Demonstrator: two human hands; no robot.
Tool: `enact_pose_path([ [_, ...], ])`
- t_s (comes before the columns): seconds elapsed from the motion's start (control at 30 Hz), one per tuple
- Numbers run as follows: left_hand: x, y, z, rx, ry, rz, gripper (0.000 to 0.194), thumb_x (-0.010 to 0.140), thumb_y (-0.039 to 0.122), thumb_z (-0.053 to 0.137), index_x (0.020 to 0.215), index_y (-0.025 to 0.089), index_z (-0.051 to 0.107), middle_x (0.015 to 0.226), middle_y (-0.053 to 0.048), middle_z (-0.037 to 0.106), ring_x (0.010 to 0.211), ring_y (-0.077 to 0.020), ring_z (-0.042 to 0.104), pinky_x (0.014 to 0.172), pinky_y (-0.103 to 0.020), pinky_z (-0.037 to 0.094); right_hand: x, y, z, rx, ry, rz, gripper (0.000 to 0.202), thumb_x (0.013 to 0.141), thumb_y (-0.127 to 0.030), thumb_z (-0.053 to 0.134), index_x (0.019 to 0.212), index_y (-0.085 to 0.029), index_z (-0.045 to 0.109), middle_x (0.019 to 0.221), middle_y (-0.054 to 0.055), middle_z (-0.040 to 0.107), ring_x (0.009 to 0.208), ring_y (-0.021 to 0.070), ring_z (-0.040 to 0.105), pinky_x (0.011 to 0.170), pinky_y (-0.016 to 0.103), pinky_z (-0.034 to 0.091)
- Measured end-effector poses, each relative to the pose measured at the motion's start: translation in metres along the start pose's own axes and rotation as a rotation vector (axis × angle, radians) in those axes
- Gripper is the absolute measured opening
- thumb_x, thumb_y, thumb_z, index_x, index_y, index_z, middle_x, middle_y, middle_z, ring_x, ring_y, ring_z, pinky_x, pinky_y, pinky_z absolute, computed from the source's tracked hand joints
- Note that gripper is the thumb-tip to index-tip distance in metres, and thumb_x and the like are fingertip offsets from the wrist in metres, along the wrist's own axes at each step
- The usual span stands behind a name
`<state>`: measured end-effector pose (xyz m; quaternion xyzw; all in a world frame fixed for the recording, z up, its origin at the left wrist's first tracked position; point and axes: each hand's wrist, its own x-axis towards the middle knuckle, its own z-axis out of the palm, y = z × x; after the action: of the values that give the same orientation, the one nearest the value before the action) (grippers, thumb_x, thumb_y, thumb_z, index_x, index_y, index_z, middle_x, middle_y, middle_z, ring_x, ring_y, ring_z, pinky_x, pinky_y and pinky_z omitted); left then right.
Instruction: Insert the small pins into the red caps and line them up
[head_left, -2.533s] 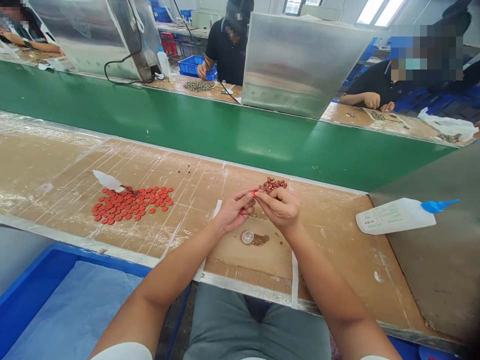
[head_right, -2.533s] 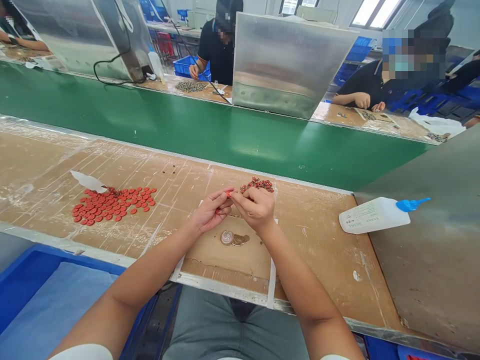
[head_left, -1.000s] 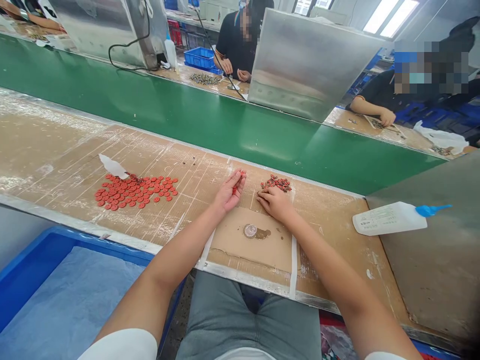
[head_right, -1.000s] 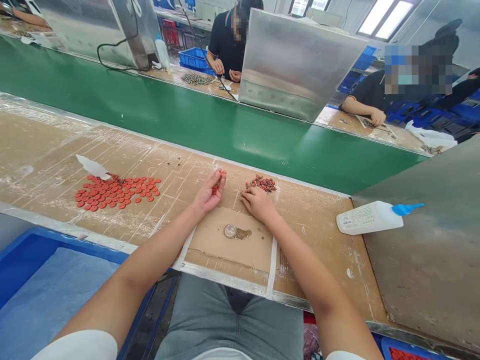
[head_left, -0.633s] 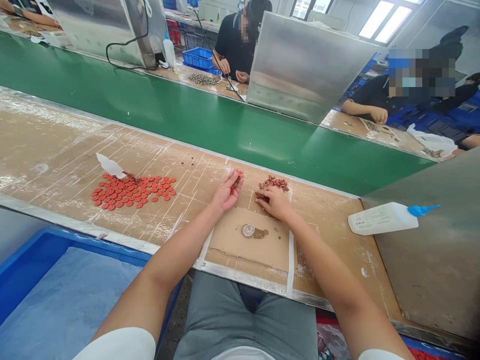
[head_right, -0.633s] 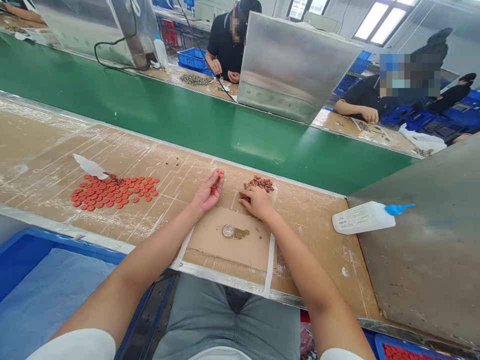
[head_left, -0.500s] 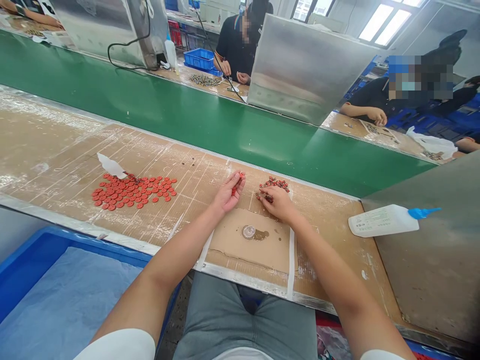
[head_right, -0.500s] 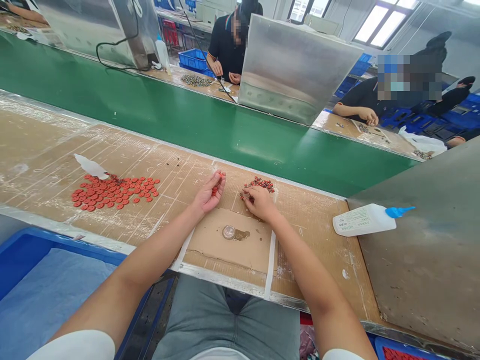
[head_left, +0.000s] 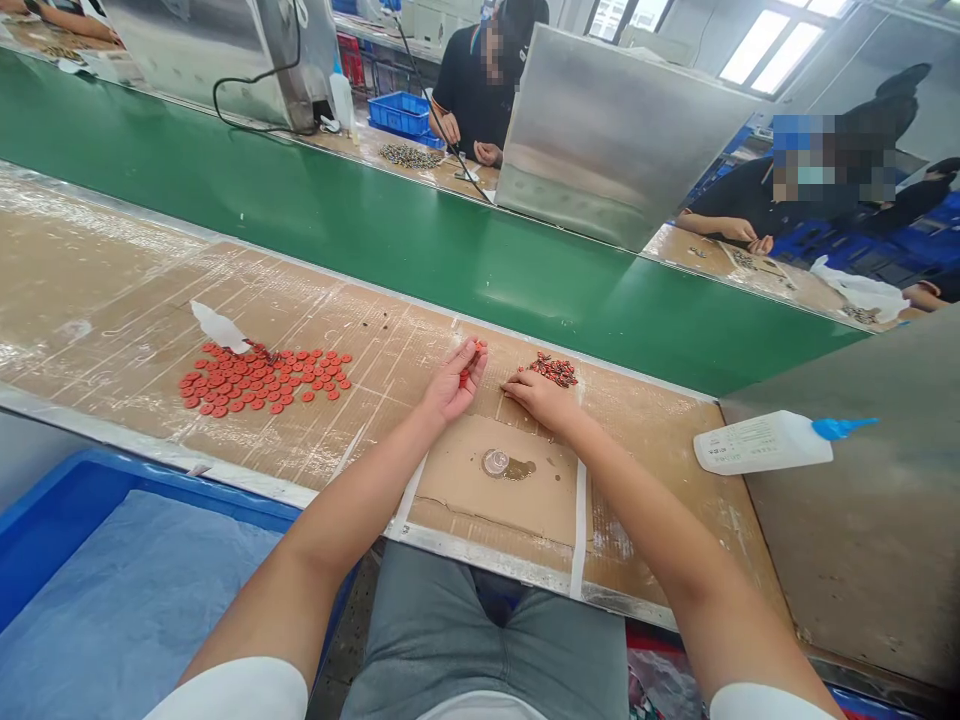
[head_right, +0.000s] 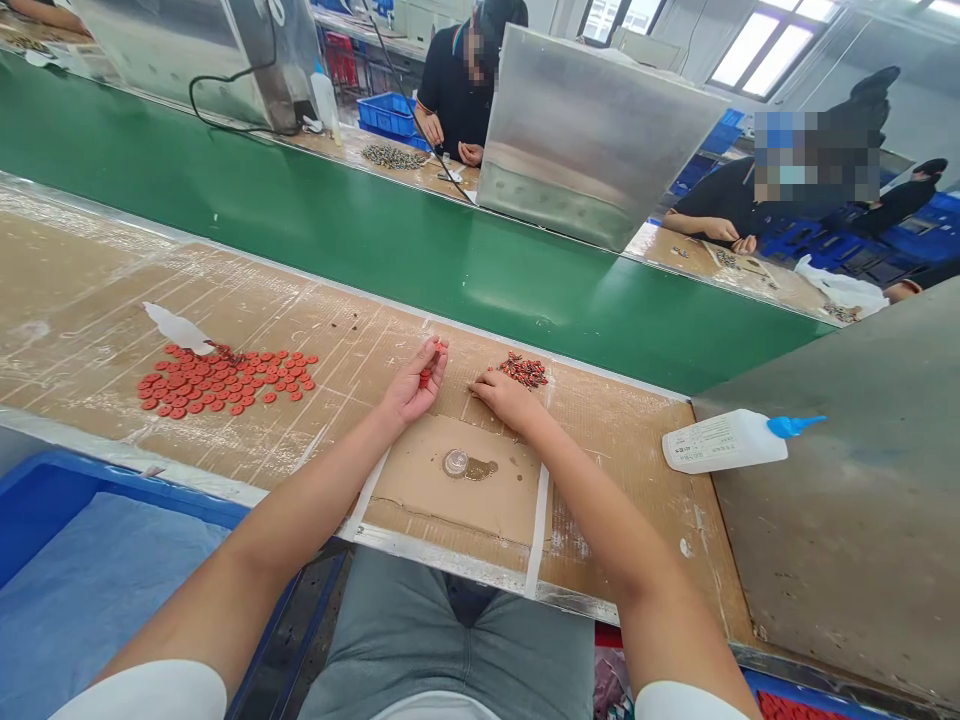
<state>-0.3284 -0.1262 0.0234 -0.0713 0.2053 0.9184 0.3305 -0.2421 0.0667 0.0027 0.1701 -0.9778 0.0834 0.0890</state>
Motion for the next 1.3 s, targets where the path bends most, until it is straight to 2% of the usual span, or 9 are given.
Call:
enact_pose_path([
  [0.2, 0.001, 0.001, 0.000, 0.031, -0.030, 0.021, 0.012, 0.085, 0.010, 0.062, 0.094, 0.011, 0.070, 0.091, -0.005, 0.073, 0.080, -0.0062, 0.070, 0.086, -0.016, 0.054, 0.003, 0.006, -0.004, 0.080, -0.037, -0.033, 0.032, 0.093, -0.019, 0.045, 0.111, -0.023, 0.071, 0.105, 0.009, 0.067, 0.092, 0.0189, 0.062, 0.083, 0.032, 0.052],
  [0.37, -0.006, 0.004, 0.002, 0.027, -0.027, 0.030, 0.012, 0.085, 0.010, 0.062, 0.093, 0.012, 0.070, 0.092, -0.005, 0.073, 0.080, -0.0059, 0.070, 0.085, -0.016, 0.054, 0.001, -0.001, -0.008, 0.114, 0.130, 0.030, 0.026, 0.093, -0.025, 0.050, 0.097, -0.021, 0.074, 0.092, 0.009, 0.072, 0.090, 0.0216, 0.063, 0.086, 0.038, 0.051],
  [0.53, -0.022, 0.005, 0.005, -0.007, -0.047, 0.027, 0.011, 0.085, 0.010, 0.062, 0.092, 0.012, 0.070, 0.092, -0.005, 0.074, 0.078, -0.0057, 0.070, 0.079, -0.013, 0.056, -0.024, -0.026, -0.010, 0.548, 0.489, 0.427, 0.028, 0.085, -0.043, 0.063, 0.101, -0.022, 0.072, 0.096, 0.006, 0.073, 0.080, 0.0187, 0.068, 0.076, 0.037, 0.058],
  [0.63, -0.034, 0.007, 0.010, -0.018, -0.043, 0.023, 0.013, 0.086, 0.011, 0.060, 0.096, 0.012, 0.070, 0.092, -0.006, 0.074, 0.080, -0.0065, 0.071, 0.081, -0.014, 0.056, -0.043, -0.045, -0.013, 0.861, 0.522, 0.619, 0.035, 0.074, -0.048, 0.074, 0.093, -0.019, 0.072, 0.082, 0.005, 0.074, 0.070, 0.0189, 0.070, 0.066, 0.035, 0.060],
  [0.73, -0.049, 0.013, 0.014, -0.039, -0.006, 0.038, 0.021, 0.087, 0.011, 0.058, 0.106, 0.012, 0.068, 0.097, -0.006, 0.074, 0.085, -0.0078, 0.071, 0.085, -0.016, 0.055, -0.056, -0.061, -0.015, 0.971, 0.566, 0.694, 0.036, 0.067, -0.046, 0.079, 0.088, -0.018, 0.072, 0.083, 0.007, 0.075, 0.074, 0.0205, 0.071, 0.065, 0.033, 0.059],
  [0.83, -0.070, 0.017, 0.008, -0.036, -0.004, 0.089, 0.026, 0.088, 0.011, 0.057, 0.112, 0.014, 0.066, 0.105, -0.006, 0.073, 0.095, -0.0089, 0.069, 0.092, -0.017, 0.052, -0.062, -0.074, -0.011, 0.841, 0.600, 0.688, 0.033, 0.069, -0.045, 0.078, 0.088, -0.019, 0.073, 0.085, 0.007, 0.075, 0.072, 0.0196, 0.070, 0.066, 0.032, 0.058],
  [0.93, -0.096, 0.014, -0.009, 0.016, -0.012, 0.153, 0.025, 0.087, 0.006, 0.056, 0.107, 0.014, 0.068, 0.106, -0.006, 0.072, 0.097, -0.0082, 0.069, 0.093, -0.015, 0.051, -0.066, -0.080, -0.003, 0.639, 0.590, 0.584, 0.026, 0.076, -0.044, 0.073, 0.088, -0.022, 0.075, 0.088, 0.005, 0.075, 0.077, 0.0198, 0.069, 0.073, 0.035, 0.056],
  [1.1, -0.130, -0.007, -0.039, 0.060, 0.109, 0.186, 0.024, 0.084, 0.006, 0.060, 0.103, 0.016, 0.069, 0.105, -0.005, 0.073, 0.094, -0.0075, 0.069, 0.094, -0.016, 0.050, -0.068, -0.081, 0.007, 0.414, 0.475, 0.360, 0.016, 0.083, -0.039, 0.068, 0.089, -0.026, 0.076, 0.088, 0.003, 0.075, 0.080, 0.0189, 0.068, 0.078, 0.035, 0.054],
  [1.3, -0.148, -0.028, -0.049, 0.146, 0.101, 0.222, 0.022, 0.081, 0.009, 0.065, 0.100, 0.018, 0.071, 0.106, -0.005, 0.073, 0.090, -0.0075, 0.070, 0.093, -0.017, 0.051, -0.068, -0.082, 0.007, 0.325, 0.411, 0.294, 0.015, 0.086, -0.035, 0.065, 0.092, -0.026, 0.076, 0.085, 0.003, 0.075, 0.077, 0.0199, 0.066, 0.075, 0.037, 0.053],
])
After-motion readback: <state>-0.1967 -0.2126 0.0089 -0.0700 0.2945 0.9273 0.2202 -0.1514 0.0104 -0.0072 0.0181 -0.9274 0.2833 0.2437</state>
